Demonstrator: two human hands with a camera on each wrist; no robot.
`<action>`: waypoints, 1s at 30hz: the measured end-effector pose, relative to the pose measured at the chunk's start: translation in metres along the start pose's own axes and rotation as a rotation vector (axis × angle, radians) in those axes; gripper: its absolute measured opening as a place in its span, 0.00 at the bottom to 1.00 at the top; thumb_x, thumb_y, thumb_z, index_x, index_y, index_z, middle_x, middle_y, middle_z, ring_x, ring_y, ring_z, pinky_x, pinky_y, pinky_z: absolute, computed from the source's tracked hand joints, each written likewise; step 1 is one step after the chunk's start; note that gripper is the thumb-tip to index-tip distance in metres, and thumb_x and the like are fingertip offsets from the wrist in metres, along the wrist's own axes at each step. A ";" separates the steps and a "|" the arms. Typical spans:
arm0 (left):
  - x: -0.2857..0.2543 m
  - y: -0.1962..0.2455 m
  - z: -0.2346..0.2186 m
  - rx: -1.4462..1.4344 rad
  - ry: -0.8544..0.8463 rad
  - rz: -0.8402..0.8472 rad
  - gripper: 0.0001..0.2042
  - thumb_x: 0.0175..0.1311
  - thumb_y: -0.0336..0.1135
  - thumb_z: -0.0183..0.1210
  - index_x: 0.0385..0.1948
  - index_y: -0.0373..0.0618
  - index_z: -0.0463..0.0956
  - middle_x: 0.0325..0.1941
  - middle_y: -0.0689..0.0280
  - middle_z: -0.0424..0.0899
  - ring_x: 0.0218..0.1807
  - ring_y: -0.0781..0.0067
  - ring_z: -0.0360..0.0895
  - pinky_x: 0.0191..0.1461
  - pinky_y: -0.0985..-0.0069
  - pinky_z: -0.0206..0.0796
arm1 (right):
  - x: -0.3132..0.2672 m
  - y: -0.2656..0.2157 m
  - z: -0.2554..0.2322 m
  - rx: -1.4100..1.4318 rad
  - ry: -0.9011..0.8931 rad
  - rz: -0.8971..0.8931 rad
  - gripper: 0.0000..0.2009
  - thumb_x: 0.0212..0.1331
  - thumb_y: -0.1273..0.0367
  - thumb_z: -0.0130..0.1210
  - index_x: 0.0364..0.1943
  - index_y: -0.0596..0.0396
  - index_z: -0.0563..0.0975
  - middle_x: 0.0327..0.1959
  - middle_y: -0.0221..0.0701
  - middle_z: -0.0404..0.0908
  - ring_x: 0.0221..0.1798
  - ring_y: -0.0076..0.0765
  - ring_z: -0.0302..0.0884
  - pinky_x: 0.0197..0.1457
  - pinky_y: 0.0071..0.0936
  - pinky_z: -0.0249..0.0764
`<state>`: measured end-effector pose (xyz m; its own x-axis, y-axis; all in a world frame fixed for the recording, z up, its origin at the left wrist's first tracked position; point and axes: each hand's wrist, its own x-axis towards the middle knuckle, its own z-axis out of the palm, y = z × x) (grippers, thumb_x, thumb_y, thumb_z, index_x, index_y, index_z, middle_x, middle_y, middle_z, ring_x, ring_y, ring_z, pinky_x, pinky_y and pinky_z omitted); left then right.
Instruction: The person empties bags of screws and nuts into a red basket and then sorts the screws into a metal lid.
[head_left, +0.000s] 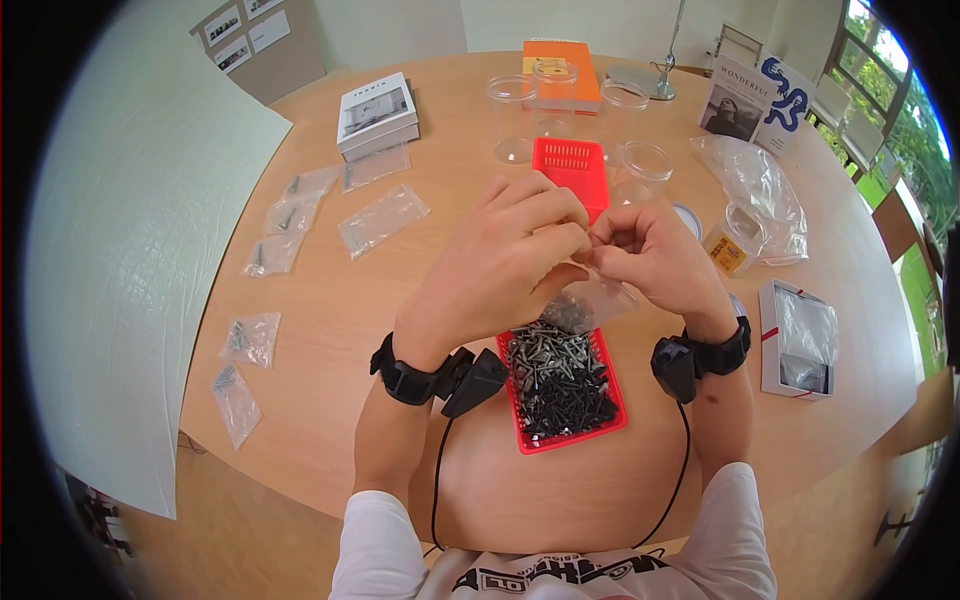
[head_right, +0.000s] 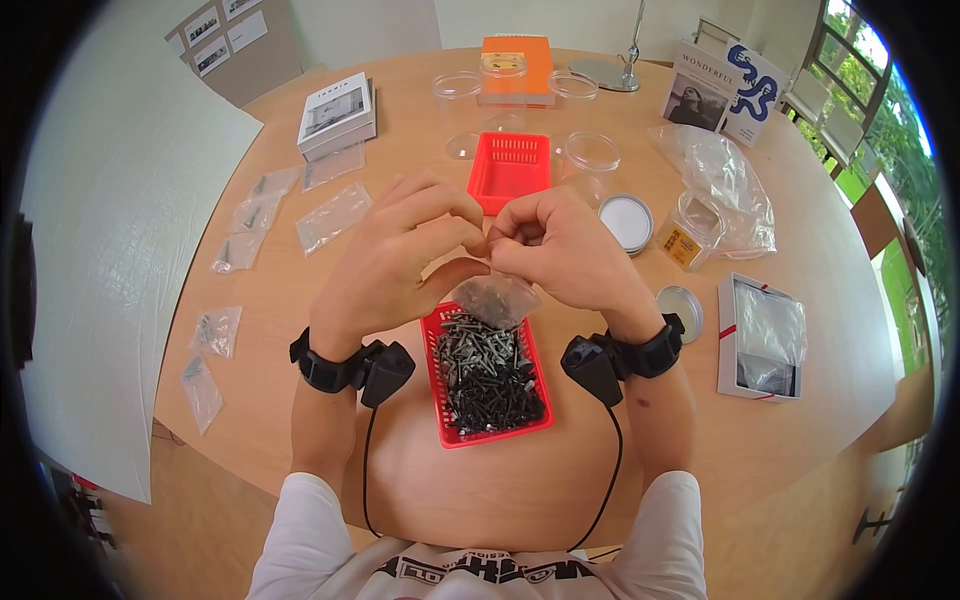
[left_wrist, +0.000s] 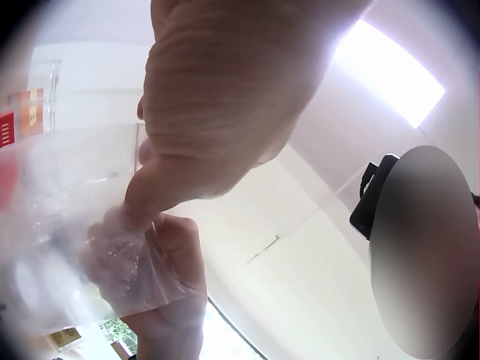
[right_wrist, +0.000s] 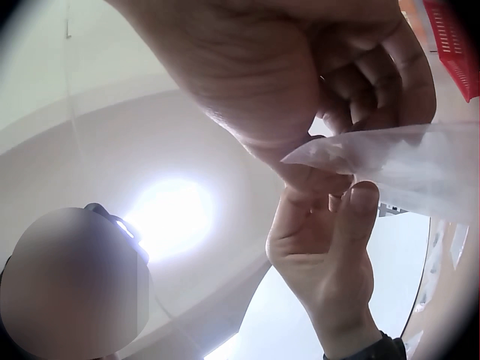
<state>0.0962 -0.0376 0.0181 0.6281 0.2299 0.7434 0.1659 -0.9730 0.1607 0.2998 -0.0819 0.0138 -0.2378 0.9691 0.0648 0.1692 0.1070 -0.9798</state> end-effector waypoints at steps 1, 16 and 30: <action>0.000 0.000 0.000 0.004 0.003 0.002 0.10 0.45 0.25 0.70 0.29 0.44 0.78 0.38 0.68 0.80 0.44 0.61 0.76 0.50 0.66 0.67 | 0.001 0.002 0.000 0.020 -0.013 -0.001 0.03 0.54 0.74 0.58 0.30 0.61 0.78 0.24 0.21 0.77 0.26 0.13 0.73 0.29 0.15 0.68; -0.001 0.016 -0.015 -0.120 -0.119 -0.053 0.12 0.45 0.22 0.67 0.28 0.44 0.73 0.34 0.67 0.78 0.44 0.61 0.74 0.49 0.67 0.64 | 0.008 0.013 -0.009 -0.222 0.359 -0.220 0.06 0.52 0.73 0.61 0.24 0.61 0.78 0.20 0.21 0.76 0.25 0.12 0.69 0.29 0.16 0.66; -0.001 0.003 -0.016 0.184 0.139 -0.070 0.07 0.57 0.25 0.63 0.32 0.46 0.72 0.26 0.69 0.81 0.35 0.64 0.75 0.44 0.69 0.59 | 0.010 0.025 -0.008 0.041 0.214 -0.236 0.15 0.74 0.62 0.50 0.50 0.61 0.77 0.40 0.32 0.84 0.40 0.21 0.79 0.44 0.21 0.77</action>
<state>0.0834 -0.0416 0.0282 0.5017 0.2787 0.8189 0.3487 -0.9315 0.1035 0.3094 -0.0680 -0.0089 -0.0588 0.9439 0.3250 0.0934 0.3294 -0.9396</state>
